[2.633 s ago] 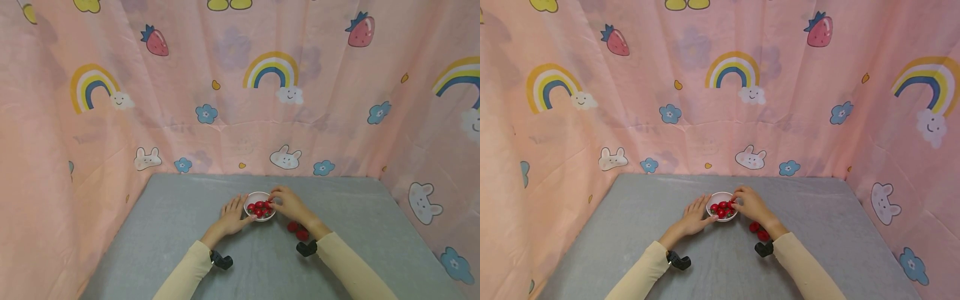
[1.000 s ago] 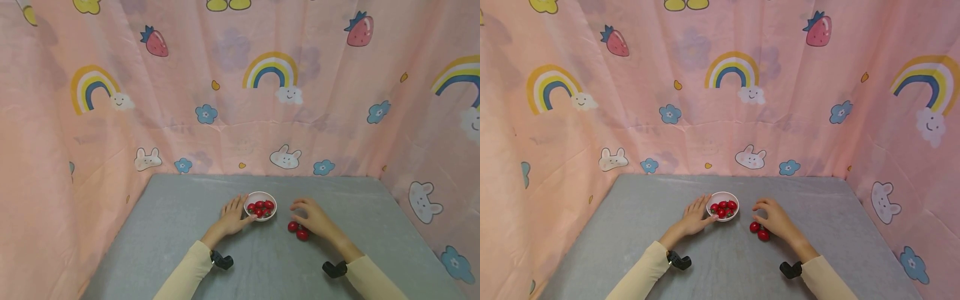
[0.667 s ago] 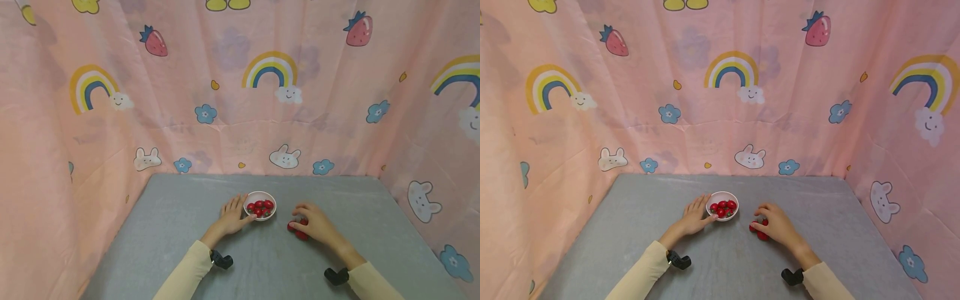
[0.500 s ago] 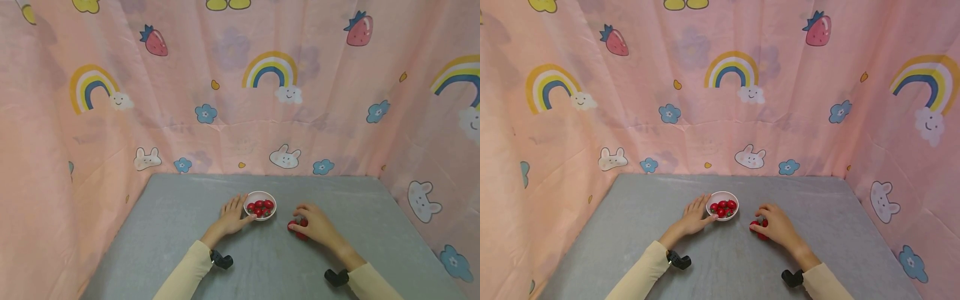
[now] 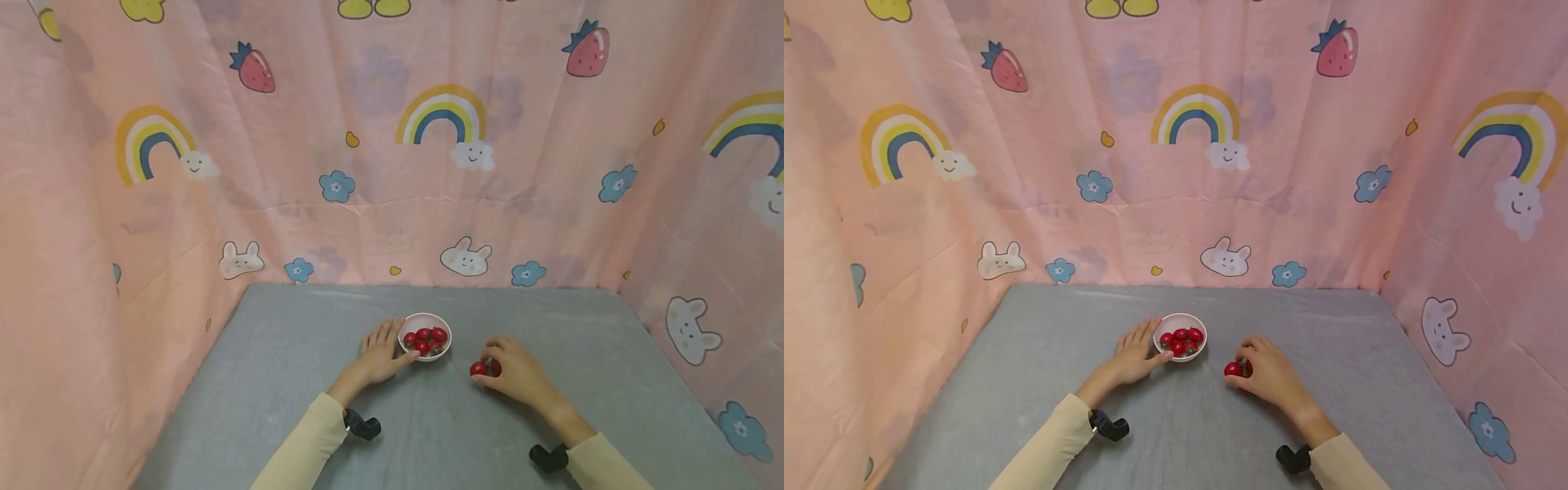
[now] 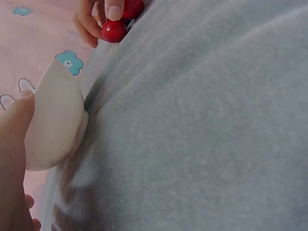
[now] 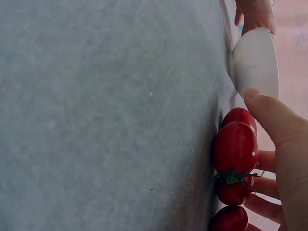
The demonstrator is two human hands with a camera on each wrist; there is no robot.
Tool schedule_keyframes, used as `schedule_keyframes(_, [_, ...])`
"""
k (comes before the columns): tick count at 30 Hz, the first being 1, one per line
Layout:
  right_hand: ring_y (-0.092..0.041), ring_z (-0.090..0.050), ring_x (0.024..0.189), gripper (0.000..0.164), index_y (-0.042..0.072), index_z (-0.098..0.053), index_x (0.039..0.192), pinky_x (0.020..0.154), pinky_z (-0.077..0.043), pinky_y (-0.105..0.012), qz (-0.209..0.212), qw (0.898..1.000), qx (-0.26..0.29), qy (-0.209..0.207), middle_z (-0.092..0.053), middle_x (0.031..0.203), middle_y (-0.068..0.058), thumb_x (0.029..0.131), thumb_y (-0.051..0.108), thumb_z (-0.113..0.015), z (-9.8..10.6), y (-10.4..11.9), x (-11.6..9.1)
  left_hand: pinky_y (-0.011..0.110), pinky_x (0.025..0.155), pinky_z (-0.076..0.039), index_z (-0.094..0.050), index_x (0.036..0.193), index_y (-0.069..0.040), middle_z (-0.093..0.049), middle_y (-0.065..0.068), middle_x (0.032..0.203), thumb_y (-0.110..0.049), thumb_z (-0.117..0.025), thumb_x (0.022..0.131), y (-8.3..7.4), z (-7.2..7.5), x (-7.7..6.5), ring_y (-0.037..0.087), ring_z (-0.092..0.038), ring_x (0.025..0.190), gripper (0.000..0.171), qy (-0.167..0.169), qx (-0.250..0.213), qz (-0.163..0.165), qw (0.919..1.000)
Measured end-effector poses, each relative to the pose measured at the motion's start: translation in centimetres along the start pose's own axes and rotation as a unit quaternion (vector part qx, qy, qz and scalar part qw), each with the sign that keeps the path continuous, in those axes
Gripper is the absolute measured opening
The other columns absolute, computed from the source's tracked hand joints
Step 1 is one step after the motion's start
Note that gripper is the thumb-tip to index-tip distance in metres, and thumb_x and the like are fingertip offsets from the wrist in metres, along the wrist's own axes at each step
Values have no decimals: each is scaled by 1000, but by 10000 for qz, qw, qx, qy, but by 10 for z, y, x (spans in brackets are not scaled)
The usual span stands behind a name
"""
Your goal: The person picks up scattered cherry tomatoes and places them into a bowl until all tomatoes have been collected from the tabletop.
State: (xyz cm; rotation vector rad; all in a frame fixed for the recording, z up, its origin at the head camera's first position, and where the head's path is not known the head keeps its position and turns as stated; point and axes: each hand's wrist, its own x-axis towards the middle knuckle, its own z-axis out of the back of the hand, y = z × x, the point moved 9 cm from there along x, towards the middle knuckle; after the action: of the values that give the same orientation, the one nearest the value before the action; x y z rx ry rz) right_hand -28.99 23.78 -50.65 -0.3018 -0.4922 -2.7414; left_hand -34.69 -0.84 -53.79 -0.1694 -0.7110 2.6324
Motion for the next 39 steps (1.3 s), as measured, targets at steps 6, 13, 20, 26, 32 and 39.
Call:
schedule_keyframes(6, [-31, -58, 114, 43, 18, -74, 96, 96, -50, -55, -6, 10000, -66, -33, -66, 119, -11, 73, 53, -82, -1, 0, -1, 63, 118, -14, -9, 160, -28, -14, 14, 167, -69, -47, 93, 3, -2, 2, 41, -15, 153, 88, 5, -22, 48, 10000])
schedule_keyframes(13, [-30, -59, 113, 41, 18, -73, 94, 92, -52, -52, 26, 9999, -78, -80, -66, 118, -10, 73, 53, -82, -2, 0, -2, 65, 118, -13, -10, 160, -26, -14, 14, 167, -70, -46, 93, 0, -2, 0, 41, -16, 153, 89, 43, -7, 16, 10000])
schedule_keyframes(20, [-30, -59, 113, 40, 18, -74, 93, 91, -53, -53, 23, 9999, -40, -102, -66, 119, -10, 73, 51, -82, -3, -2, -1, 65, 117, -14, -13, 160, -23, -17, 16, 166, -70, -44, 93, -4, 3, -4, 42, -18, 151, 88, -5, -38, -30, 10000])
schedule_keyframes(26, [-30, -59, 113, 40, 18, -74, 93, 92, -52, -53, 24, 10000, -50, -71, -66, 118, -10, 73, 52, -82, -3, -2, 0, 65, 117, -14, -13, 160, -22, -16, 16, 166, -70, -44, 93, -4, 3, -4, 42, -18, 151, 88, -18, 2, -51, 10000])
schedule_keyframes(32, [-29, -59, 113, 39, 19, -74, 92, 93, -52, -52, 27, 10000, -48, -56, -66, 119, -10, 74, 52, -82, -4, -1, 0, 65, 117, -15, -12, 160, -23, -17, 15, 166, -68, -46, 94, -5, 5, -5, 42, -18, 151, 87, -3, 4, 5, 10000])
schedule_keyframes(39, [-30, -60, 112, 40, 18, -74, 91, 92, -52, -53, -2, 10000, -37, -62, -67, 118, -10, 74, 53, -81, -4, -2, 1, 65, 117, -15, -11, 160, -24, -16, 14, 167, -69, -46, 93, -6, 5, -4, 42, -17, 152, 87, 17, 8, 69, 10000])
